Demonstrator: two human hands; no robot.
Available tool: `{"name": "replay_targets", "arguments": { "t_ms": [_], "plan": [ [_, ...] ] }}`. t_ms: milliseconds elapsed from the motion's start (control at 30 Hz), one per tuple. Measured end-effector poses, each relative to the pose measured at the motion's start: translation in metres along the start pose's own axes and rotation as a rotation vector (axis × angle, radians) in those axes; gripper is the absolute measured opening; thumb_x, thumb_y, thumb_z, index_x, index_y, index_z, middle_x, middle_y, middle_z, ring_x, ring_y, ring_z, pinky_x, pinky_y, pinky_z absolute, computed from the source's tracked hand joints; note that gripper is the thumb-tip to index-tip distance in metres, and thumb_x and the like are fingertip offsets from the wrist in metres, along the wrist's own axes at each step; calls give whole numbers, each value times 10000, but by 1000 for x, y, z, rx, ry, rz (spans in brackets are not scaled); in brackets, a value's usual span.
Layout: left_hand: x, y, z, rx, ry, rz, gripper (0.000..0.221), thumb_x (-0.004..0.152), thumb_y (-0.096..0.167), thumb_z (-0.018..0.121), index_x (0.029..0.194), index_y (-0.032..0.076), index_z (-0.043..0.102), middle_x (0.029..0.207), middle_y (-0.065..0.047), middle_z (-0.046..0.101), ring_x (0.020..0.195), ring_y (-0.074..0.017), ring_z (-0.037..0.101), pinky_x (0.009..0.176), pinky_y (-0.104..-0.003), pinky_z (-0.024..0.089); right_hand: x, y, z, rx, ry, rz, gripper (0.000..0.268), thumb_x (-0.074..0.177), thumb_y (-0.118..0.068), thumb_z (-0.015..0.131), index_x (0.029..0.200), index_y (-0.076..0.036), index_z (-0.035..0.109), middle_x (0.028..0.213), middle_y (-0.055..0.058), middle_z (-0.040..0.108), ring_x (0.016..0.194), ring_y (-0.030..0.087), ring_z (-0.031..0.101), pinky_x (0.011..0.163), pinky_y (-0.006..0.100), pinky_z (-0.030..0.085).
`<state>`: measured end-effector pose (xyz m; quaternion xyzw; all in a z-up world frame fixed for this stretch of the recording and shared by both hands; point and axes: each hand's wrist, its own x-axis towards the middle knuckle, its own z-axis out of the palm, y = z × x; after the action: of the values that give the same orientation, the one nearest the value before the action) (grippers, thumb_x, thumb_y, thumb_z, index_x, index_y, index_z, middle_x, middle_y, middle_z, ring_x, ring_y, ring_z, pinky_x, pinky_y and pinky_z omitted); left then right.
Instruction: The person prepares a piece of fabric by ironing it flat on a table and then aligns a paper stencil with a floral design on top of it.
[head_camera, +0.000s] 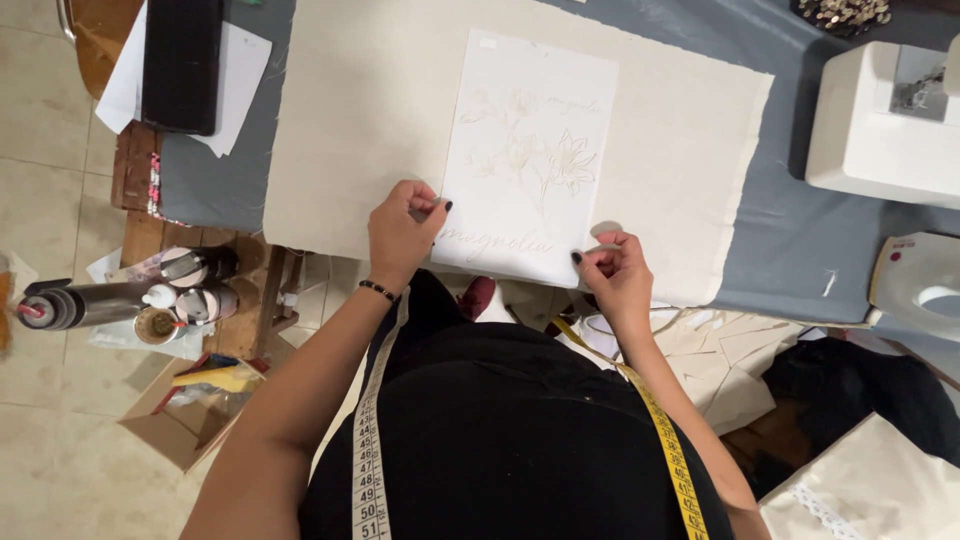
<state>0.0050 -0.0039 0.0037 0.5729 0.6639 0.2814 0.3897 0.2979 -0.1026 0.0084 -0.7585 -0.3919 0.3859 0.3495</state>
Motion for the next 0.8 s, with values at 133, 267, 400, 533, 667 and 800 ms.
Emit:
{"name": "replay_targets", "arguments": {
  "t_ms": [133, 267, 400, 533, 667, 800],
  "plan": [
    [0, -2, 1, 1, 5, 8, 199, 911, 298, 773, 979, 140, 672, 874, -54, 756, 897, -283, 735, 801, -411, 574, 1, 2, -1, -19, -1, -4, 431, 852, -195, 856, 1170, -106, 580, 805, 50, 718, 670, 119, 647, 590, 241, 558],
    [0, -3, 0, -5, -4, 12, 195, 908, 286, 775, 990, 142, 672, 862, -47, 752, 871, -273, 733, 779, -398, 573, 1, 2, -1, -31, -1, 7, 429, 848, -190, 857, 1169, -114, 584, 801, 47, 715, 683, 123, 652, 609, 251, 558],
    [0, -4, 0, 4, 0, 23, 215, 903, 268, 777, 1017, 128, 660, 850, -58, 739, 855, -289, 726, 769, -411, 571, 1, 1, 0, -69, 8, 0, 440, 845, -194, 852, 1182, -129, 577, 801, 44, 711, 692, 130, 651, 626, 260, 556],
    [0, -7, 1, -14, 3, 29, 226, 901, 256, 774, 1023, 112, 651, 836, -75, 723, 837, -304, 715, 757, -435, 567, -4, -9, 2, -128, 18, -3, 459, 830, -206, 857, 1187, -141, 576, 758, 34, 695, 662, 138, 644, 602, 270, 545],
    [0, -7, 0, 26, 1, 45, 236, 901, 280, 774, 1033, 129, 649, 830, -58, 722, 844, -301, 724, 760, -426, 575, -3, -6, 2, -127, 12, -6, 438, 828, -205, 852, 1172, -137, 588, 739, 31, 685, 653, 136, 635, 600, 275, 534],
    [0, -6, -1, 17, -4, 49, 230, 908, 265, 768, 1040, 117, 650, 838, -69, 720, 847, -303, 725, 765, -421, 578, 0, -2, 2, -113, 19, -20, 424, 821, -197, 858, 1156, -134, 606, 738, 30, 687, 657, 142, 638, 600, 278, 538]
  ]
}}
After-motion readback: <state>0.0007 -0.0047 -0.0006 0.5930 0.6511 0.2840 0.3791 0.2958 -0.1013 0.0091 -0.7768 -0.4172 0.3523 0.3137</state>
